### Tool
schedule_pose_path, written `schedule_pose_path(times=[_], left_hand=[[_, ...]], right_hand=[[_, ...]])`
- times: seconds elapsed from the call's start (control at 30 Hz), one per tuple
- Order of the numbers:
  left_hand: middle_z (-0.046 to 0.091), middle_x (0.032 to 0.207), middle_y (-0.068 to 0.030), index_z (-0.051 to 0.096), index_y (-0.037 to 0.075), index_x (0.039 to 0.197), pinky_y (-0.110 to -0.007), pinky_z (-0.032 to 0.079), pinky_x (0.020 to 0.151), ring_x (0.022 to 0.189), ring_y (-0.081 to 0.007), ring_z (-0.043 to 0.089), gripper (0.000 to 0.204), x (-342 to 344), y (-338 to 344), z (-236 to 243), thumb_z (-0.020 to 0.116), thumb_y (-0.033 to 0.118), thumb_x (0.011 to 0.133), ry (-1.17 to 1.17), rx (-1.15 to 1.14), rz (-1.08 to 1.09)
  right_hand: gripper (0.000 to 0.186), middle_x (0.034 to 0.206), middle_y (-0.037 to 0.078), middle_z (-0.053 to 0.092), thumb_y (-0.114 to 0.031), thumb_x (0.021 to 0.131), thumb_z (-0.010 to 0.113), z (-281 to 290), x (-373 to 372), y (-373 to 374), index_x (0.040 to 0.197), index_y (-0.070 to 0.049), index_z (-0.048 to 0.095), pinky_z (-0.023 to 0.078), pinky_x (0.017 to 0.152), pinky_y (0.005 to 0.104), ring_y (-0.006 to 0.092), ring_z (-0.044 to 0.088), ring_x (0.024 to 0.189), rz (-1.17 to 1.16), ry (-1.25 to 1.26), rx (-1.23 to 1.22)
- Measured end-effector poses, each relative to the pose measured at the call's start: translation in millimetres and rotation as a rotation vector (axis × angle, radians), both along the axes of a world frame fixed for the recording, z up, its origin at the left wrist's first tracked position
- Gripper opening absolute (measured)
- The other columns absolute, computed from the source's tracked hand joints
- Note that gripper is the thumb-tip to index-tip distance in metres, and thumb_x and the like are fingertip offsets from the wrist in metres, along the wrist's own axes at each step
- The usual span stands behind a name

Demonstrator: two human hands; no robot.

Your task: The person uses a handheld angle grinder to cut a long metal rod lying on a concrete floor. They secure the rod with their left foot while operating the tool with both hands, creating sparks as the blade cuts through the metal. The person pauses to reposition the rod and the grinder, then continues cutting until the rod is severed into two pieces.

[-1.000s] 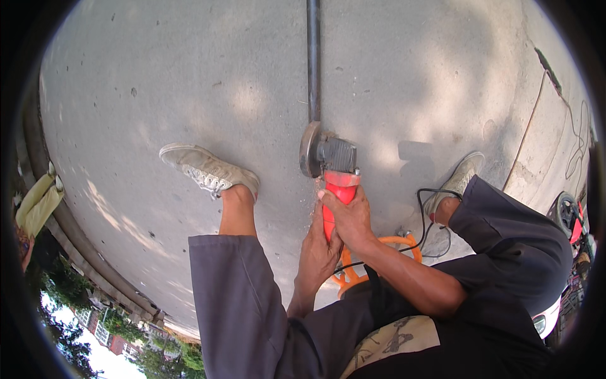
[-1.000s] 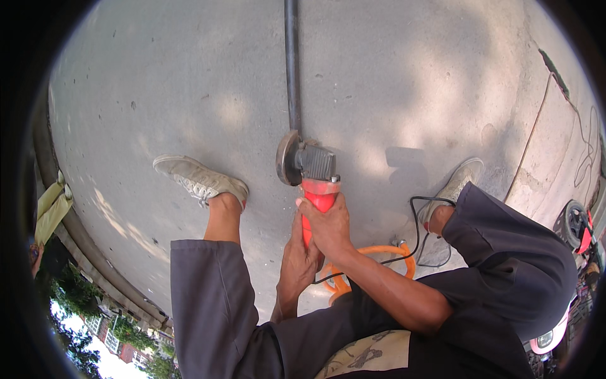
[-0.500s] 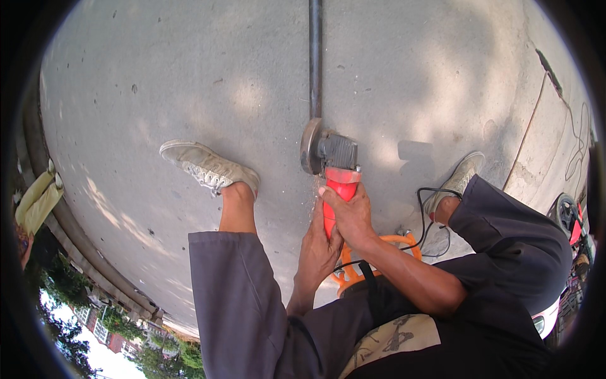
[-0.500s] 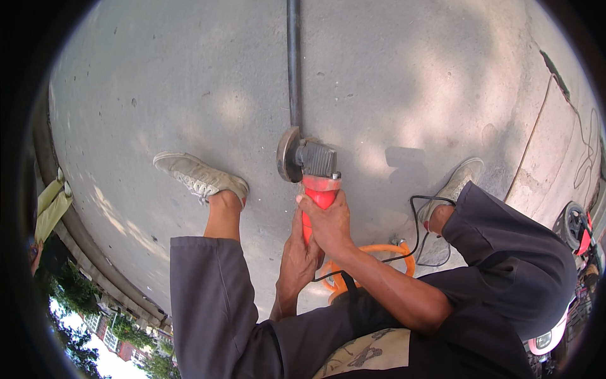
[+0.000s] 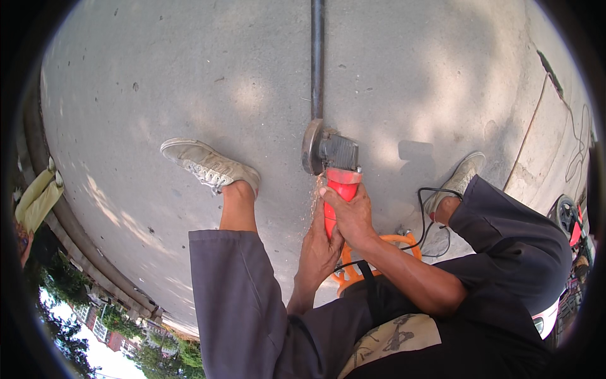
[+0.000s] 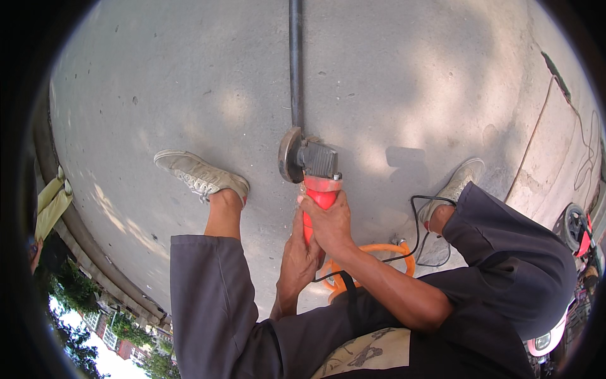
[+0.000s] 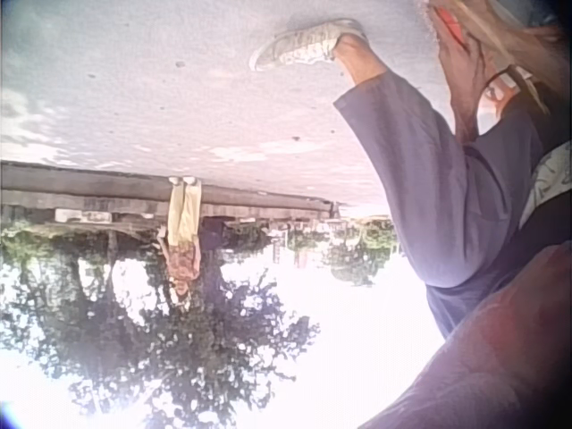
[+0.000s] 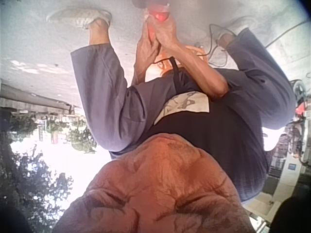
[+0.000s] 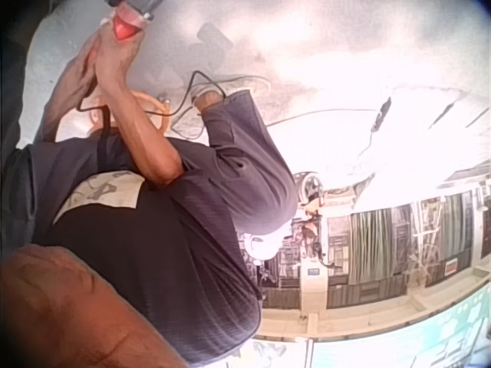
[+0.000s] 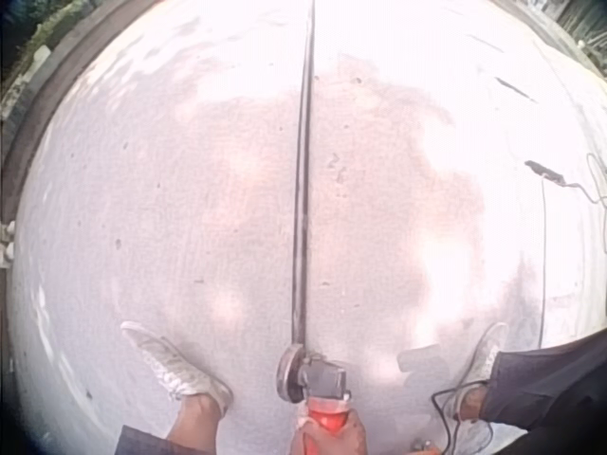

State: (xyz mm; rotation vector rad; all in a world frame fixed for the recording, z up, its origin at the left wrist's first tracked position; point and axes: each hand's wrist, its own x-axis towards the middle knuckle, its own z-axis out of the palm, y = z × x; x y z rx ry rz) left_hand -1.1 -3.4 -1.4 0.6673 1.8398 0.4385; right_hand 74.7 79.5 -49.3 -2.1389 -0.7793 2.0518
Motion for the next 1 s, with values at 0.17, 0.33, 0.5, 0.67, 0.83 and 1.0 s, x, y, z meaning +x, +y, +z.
schedule_pose_path(times=[0.17, 0.33, 0.5, 0.67, 0.83, 1.0], left_hand=[[0.058, 0.136, -0.0339, 0.018, 0.004, 0.166, -0.051, 0.05, 0.1, 0.121, -0.0517, 0.061, 0.075, -0.5, 4.1, 5.1, 0.053, 0.035, 0.108, -0.119, -0.142, 0.053], [0.07, 0.117, -0.031, 0.017, 0.006, 0.167, -0.047, 0.055, 0.088, 0.101, -0.0462, 0.072, 0.077, 1.7, -2.7, 4.4, 0.051, 0.042, 0.108, -0.077, -0.13, 0.023], [0.07, 0.111, -0.0289, 0.016, 0.006, 0.167, -0.045, 0.056, 0.084, 0.092, -0.0416, 0.073, 0.076, 1.7, -6.7, 5.8, 0.051, 0.039, 0.108, -0.048, -0.105, 0.007], [0.046, 0.155, -0.0327, 0.019, 0.002, 0.165, -0.052, 0.047, 0.11, 0.136, -0.0523, 0.052, 0.072, 1.7, 7.1, 16.0, 0.054, 0.029, 0.108, -0.201, -0.211, 0.123], [0.046, 0.155, -0.0322, 0.019, 0.003, 0.165, -0.051, 0.047, 0.109, 0.137, -0.0524, 0.051, 0.072, 1.0, 2.5, 11.5, 0.053, 0.032, 0.108, -0.193, -0.199, 0.109], [0.069, 0.115, -0.0317, 0.017, 0.005, 0.167, -0.047, 0.055, 0.084, 0.094, -0.0453, 0.072, 0.081, 0.7, -0.5, 4.8, 0.051, 0.048, 0.108, -0.071, -0.137, 0.023]], right_hand=[[0.063, 0.115, 0.023, 0.068, -0.035, 0.085, 0.084, 5.6, 2.6, 3.4, 0.122, 0.007, 0.057, 0.054, 0.093, 0.0417, 0.031, 0.069, 0.107, 0.005, -0.007, -0.014], [0.063, 0.115, 0.023, 0.068, -0.036, 0.085, 0.085, 6.0, 3.2, -1.3, 0.121, 0.007, 0.057, 0.054, 0.093, 0.0415, 0.0311, 0.069, 0.106, 0.013, -0.026, -0.011], [0.064, 0.116, 0.023, 0.069, -0.036, 0.085, 0.084, 8.1, 3.3, -3.3, 0.122, 0.007, 0.057, 0.054, 0.094, 0.0419, 0.032, 0.069, 0.107, 0.044, -0.029, -0.039], [0.064, 0.115, 0.023, 0.069, -0.037, 0.085, 0.084, -3.0, 9.6, -16.8, 0.122, 0.008, 0.056, 0.054, 0.093, 0.0416, 0.0316, 0.069, 0.107, 0.004, 0.003, -0.037], [0.064, 0.114, 0.022, 0.069, -0.037, 0.085, 0.084, 4.6, 5.2, -7.1, 0.123, 0.007, 0.056, 0.055, 0.092, 0.0413, 0.0306, 0.07, 0.105, 0.002, 0.003, -0.013], [0.063, 0.114, 0.021, 0.07, -0.035, 0.085, 0.085, 1.2, 4.6, -4.7, 0.123, 0.006, 0.057, 0.055, 0.092, 0.0414, 0.0302, 0.07, 0.105, 0.002, 0.012, -0.003]])
